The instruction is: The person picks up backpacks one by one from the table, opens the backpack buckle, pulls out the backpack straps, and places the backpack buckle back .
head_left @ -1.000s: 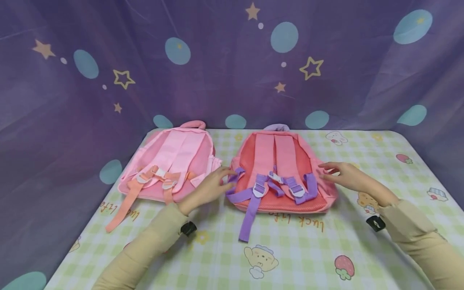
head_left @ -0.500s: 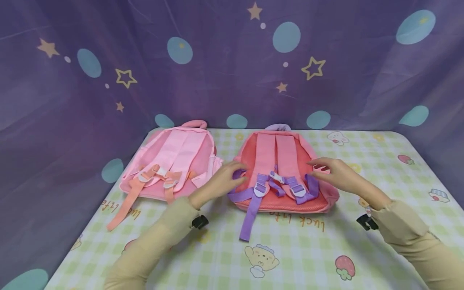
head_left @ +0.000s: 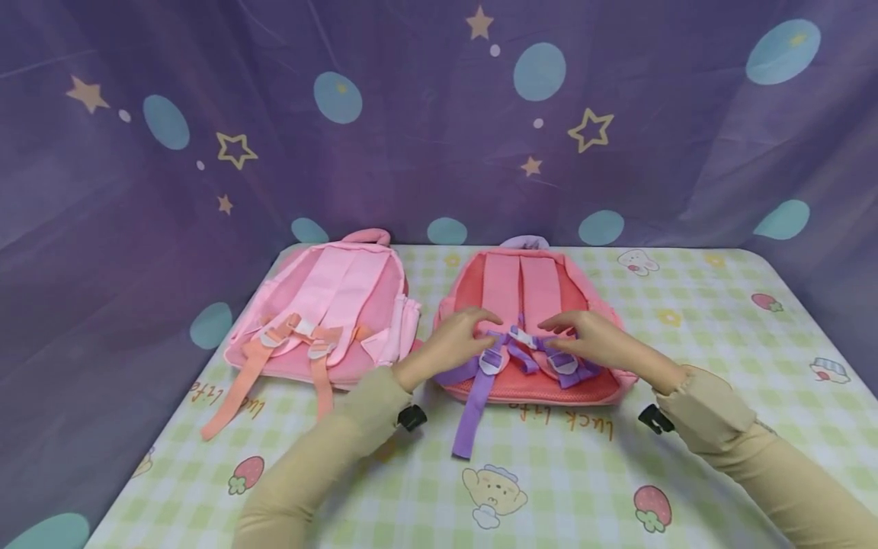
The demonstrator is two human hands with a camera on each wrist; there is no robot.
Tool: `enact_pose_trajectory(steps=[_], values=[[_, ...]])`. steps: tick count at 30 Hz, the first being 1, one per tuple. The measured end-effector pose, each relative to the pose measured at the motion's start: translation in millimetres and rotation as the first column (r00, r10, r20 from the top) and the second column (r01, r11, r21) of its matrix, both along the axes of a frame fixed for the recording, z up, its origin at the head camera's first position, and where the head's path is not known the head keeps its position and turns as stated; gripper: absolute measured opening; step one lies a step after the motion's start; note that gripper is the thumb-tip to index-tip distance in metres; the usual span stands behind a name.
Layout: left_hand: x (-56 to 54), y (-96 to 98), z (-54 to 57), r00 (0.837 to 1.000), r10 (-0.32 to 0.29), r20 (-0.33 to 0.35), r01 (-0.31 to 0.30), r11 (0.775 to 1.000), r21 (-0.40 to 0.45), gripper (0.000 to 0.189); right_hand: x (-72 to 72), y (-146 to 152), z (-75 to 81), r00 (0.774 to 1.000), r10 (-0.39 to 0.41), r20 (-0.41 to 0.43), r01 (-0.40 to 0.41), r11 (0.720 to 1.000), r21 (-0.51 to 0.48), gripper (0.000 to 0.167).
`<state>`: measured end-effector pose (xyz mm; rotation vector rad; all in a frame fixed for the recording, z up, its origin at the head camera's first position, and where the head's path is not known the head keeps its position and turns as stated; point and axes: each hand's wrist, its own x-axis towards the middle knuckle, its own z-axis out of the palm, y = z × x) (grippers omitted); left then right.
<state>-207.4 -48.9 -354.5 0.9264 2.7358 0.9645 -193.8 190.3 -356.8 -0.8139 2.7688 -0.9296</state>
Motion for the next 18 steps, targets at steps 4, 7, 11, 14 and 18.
enact_pose_trajectory(steps=[4, 7, 11, 14, 18], values=[[-1.7, 9.6, -1.1, 1.000, 0.006, -0.006, -0.006, 1.000, -0.026, 0.029, -3.5, -5.7, -0.9, 0.999, 0.009, 0.042, -0.009, 1.000, -0.005, 0.032], [-3.0, 15.8, -2.2, 1.000, 0.011, 0.014, -0.010, 0.999, -0.043, 0.029, -7.5, -8.4, -2.9, 0.997, 0.026, 0.070, -0.025, 1.000, -0.019, 0.032], [-5.3, 21.1, -4.0, 0.999, 0.014, 0.050, -0.012, 0.999, -0.039, 0.030, -13.1, -11.4, -7.5, 0.995, 0.042, 0.092, -0.040, 0.999, -0.029, 0.030], [-8.0, 23.5, -6.4, 0.998, 0.016, 0.064, -0.014, 0.999, -0.035, 0.031, -15.3, -13.8, -10.4, 0.995, 0.041, 0.096, -0.039, 0.999, -0.024, 0.028], [-10.7, 25.1, -10.0, 0.997, 0.018, 0.077, -0.015, 0.999, -0.031, 0.030, -17.3, -16.9, -14.3, 0.994, 0.031, 0.102, -0.028, 0.999, -0.024, 0.025]])
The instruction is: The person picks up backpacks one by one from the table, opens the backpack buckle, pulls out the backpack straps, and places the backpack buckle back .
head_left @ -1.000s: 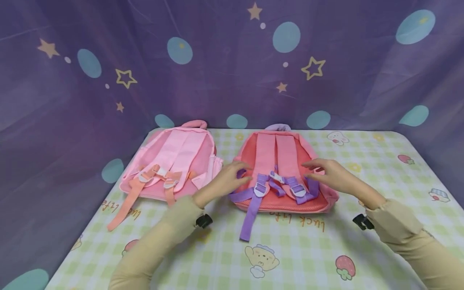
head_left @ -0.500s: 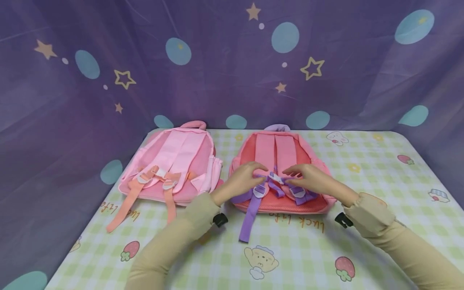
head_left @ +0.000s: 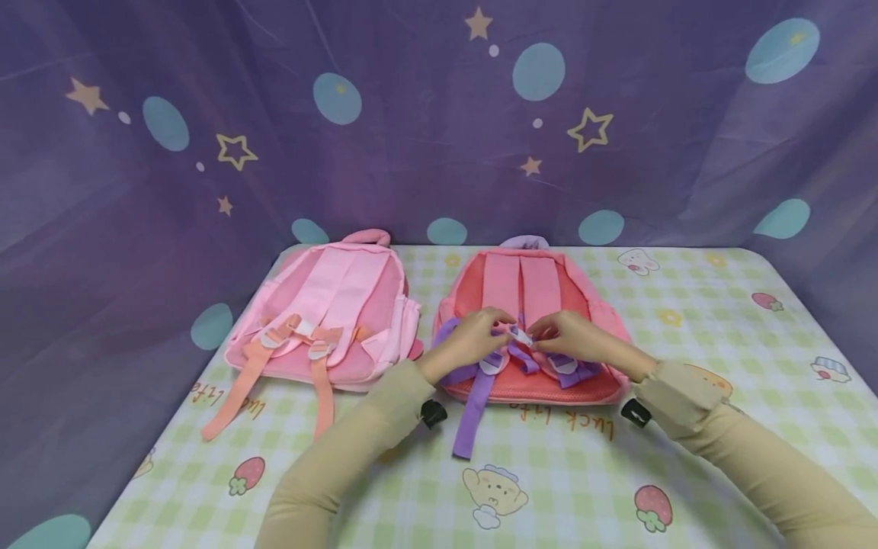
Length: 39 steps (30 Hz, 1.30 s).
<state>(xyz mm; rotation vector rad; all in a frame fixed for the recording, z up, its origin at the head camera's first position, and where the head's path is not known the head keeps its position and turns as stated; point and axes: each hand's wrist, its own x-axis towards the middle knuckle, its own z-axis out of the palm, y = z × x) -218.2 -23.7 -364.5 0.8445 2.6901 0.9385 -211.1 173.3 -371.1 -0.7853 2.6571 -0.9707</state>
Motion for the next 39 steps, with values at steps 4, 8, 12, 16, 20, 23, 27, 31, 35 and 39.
enact_pose_trajectory(steps=[4, 8, 12, 16, 20, 23, 27, 31, 35, 39], values=[[-1.6, 0.9, -4.3, 1.000, 0.010, 0.015, -0.010, 1.000, -0.001, 0.028, -1.8, -2.0, -4.6, 1.000, -0.012, -0.006, 0.012, 1.000, -0.003, 0.023], [-3.5, 2.3, -9.9, 0.999, 0.016, 0.037, -0.016, 1.000, -0.007, 0.028, -2.8, -4.5, -7.3, 1.000, -0.029, -0.010, 0.029, 1.000, 0.009, 0.024], [-5.7, 5.6, -13.6, 0.999, 0.017, 0.039, -0.015, 0.999, -0.041, 0.030, -3.8, -7.9, -7.5, 0.999, -0.039, -0.014, 0.039, 0.998, 0.050, 0.026], [-7.2, 9.1, -13.8, 0.999, 0.015, 0.033, -0.014, 0.998, -0.057, 0.031, -4.4, -10.6, -6.0, 0.998, -0.051, -0.026, 0.053, 0.995, 0.083, 0.024], [-8.3, 10.1, -14.5, 1.000, 0.002, -0.009, -0.003, 0.998, -0.062, 0.030, -4.2, -11.2, -4.5, 0.997, -0.065, -0.034, 0.068, 0.994, 0.083, 0.020], [-8.5, 9.4, -14.8, 0.999, -0.014, -0.045, 0.012, 0.999, -0.052, 0.030, -3.2, -11.2, -3.7, 0.996, -0.082, -0.033, 0.085, 0.994, 0.073, 0.020], [-8.2, 7.5, -12.9, 0.998, -0.031, -0.061, 0.031, 1.000, -0.001, 0.027, -1.8, -11.4, -2.6, 0.994, -0.097, -0.046, 0.099, 0.994, 0.052, 0.018], [-7.1, 5.9, -9.2, 0.996, -0.040, -0.079, 0.042, 0.998, 0.036, 0.025, -0.4, -11.5, -0.3, 0.992, -0.096, -0.079, 0.099, 0.995, 0.030, 0.018], [-5.0, 5.7, -5.7, 0.992, -0.041, -0.118, 0.046, 0.998, 0.039, 0.024, 1.1, -10.8, 2.2, 0.989, -0.102, -0.109, 0.102, 0.995, -0.003, 0.019], [-2.4, 5.9, -3.1, 0.986, -0.039, -0.161, 0.045, 0.998, 0.036, 0.025, 3.1, -10.4, 4.5, 0.983, -0.133, -0.127, 0.131, 0.991, -0.028, 0.022]])
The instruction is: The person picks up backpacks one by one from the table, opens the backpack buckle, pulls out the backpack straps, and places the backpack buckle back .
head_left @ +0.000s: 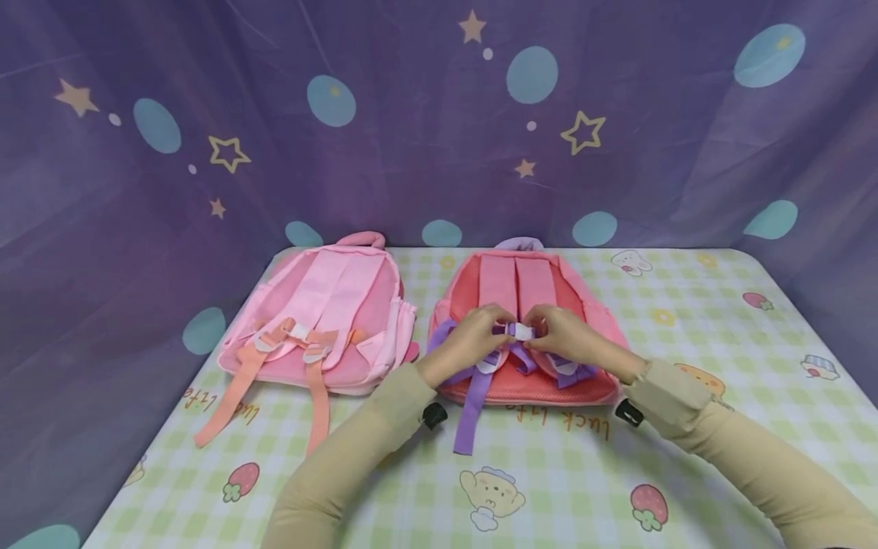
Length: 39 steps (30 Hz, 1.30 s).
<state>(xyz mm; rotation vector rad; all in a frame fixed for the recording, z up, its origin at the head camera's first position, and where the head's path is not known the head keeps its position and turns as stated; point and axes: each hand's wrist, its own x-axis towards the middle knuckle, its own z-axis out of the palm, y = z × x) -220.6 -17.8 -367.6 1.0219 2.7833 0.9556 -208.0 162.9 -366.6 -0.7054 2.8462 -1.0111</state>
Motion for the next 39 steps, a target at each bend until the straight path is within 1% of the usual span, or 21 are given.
enact_pose_trajectory(steps=[3, 7, 11, 15, 20, 24, 27, 32, 39], values=[[2.1, -0.5, 0.7, 0.999, 0.008, -0.034, -0.007, 1.000, 0.016, 0.026, 2.0, -1.0, 2.0, 0.999, -0.034, -0.019, 0.034, 0.999, 0.001, 0.024], [4.9, -1.2, 2.5, 0.997, 0.010, -0.079, -0.006, 0.999, 0.052, 0.026, 3.9, -2.2, 4.5, 0.995, -0.057, -0.078, 0.058, 0.998, 0.005, 0.025], [7.5, -2.2, 3.3, 0.992, 0.002, -0.127, 0.003, 0.999, 0.038, 0.026, 5.6, -2.4, 4.7, 0.988, -0.042, -0.151, 0.044, 0.999, 0.005, 0.024], [9.7, -2.6, 2.7, 0.986, 0.008, -0.164, -0.007, 1.000, 0.002, 0.027, 6.6, -2.1, 3.4, 0.979, -0.018, -0.204, 0.019, 1.000, 0.003, 0.022], [10.1, -2.1, 1.2, 0.983, 0.026, -0.182, -0.027, 1.000, -0.003, 0.026, 7.2, -2.2, 2.9, 0.963, 0.014, -0.271, -0.012, 1.000, 0.011, 0.019], [10.5, -1.9, 0.9, 0.981, 0.032, -0.191, -0.030, 0.999, 0.016, 0.024, 7.6, -2.3, 2.6, 0.956, 0.022, -0.294, -0.011, 0.999, 0.039, 0.017], [10.9, -1.9, 0.5, 0.981, 0.035, -0.188, -0.031, 0.999, 0.023, 0.024, 7.8, -2.6, 1.6, 0.949, 0.030, -0.313, -0.011, 0.998, 0.062, 0.016], [10.7, -2.8, 0.1, 0.983, 0.036, -0.178, -0.031, 0.999, 0.032, 0.023, 8.5, -2.9, 0.4, 0.933, 0.064, -0.354, -0.037, 0.996, 0.083, 0.013], [7.7, -7.1, -2.2, 0.986, 0.058, -0.155, -0.043, 0.994, 0.102, 0.021, 9.0, 2.9, -1.2, 0.930, 0.073, -0.361, -0.049, 0.996, 0.076, 0.011]])
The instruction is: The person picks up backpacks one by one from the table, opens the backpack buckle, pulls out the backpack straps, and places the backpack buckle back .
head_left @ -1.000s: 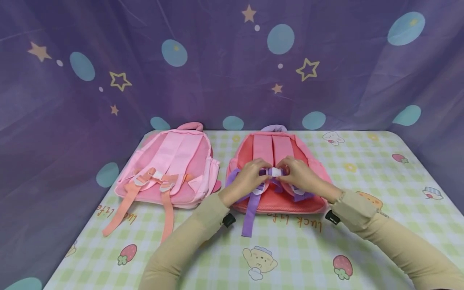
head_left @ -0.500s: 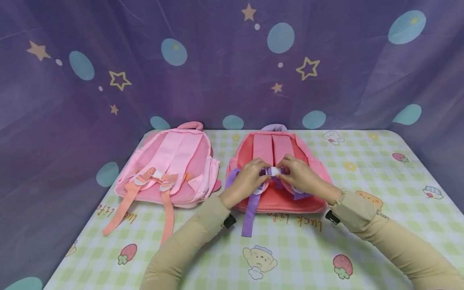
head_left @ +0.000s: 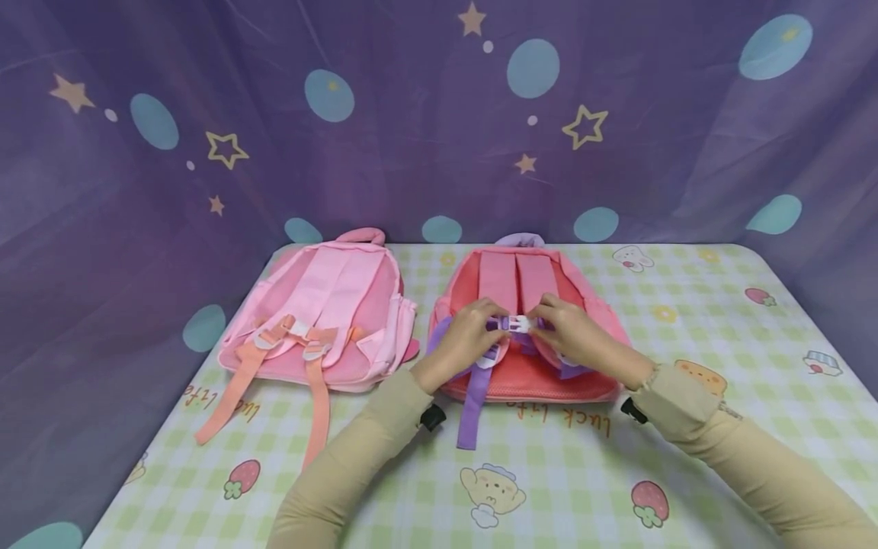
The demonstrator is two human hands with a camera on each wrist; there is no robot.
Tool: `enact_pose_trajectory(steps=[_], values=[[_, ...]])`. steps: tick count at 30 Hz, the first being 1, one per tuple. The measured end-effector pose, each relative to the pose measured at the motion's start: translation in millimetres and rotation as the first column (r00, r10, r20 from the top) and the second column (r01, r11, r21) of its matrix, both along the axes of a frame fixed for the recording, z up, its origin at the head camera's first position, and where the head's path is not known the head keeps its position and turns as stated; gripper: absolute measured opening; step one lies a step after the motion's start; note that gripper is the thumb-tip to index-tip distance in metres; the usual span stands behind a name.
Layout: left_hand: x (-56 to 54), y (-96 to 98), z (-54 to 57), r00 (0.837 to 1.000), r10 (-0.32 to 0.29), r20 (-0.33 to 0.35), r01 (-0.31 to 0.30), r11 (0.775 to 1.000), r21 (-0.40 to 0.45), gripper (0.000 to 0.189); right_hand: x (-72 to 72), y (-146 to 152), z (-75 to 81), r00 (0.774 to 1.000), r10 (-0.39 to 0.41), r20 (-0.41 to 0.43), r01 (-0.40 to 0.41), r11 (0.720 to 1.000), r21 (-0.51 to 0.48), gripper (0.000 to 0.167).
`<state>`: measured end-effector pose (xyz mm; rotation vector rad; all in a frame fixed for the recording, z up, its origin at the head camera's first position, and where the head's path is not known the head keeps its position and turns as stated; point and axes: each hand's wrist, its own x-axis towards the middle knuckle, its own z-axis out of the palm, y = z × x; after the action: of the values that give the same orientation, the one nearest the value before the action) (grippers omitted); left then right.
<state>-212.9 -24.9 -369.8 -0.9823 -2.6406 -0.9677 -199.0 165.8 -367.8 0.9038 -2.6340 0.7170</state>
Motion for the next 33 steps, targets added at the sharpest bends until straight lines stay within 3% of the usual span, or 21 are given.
enact_pose_trajectory(steps=[7, 16, 25, 33], values=[[-3.7, -4.9, -2.3, 0.999, 0.025, 0.028, -0.027, 0.997, 0.070, 0.025, -0.7, 9.4, 0.6, 1.000, 0.005, 0.008, -0.005, 1.000, -0.016, 0.013], [-7.0, -12.1, 0.6, 0.987, 0.030, 0.159, -0.060, 0.981, 0.186, 0.024, -0.9, 15.8, -0.3, 1.000, 0.013, 0.006, -0.013, 0.999, -0.034, 0.015], [-9.7, -18.4, 5.2, 0.993, 0.040, 0.114, -0.068, 0.966, 0.248, 0.024, 4.1, 18.1, -1.6, 0.998, 0.006, 0.055, -0.002, 0.998, -0.062, 0.019], [-10.8, -21.3, 7.6, 0.988, 0.070, 0.139, -0.104, 0.961, 0.257, 0.024, 8.2, 17.6, -7.3, 0.993, 0.022, 0.113, -0.011, 0.995, -0.098, 0.021]])
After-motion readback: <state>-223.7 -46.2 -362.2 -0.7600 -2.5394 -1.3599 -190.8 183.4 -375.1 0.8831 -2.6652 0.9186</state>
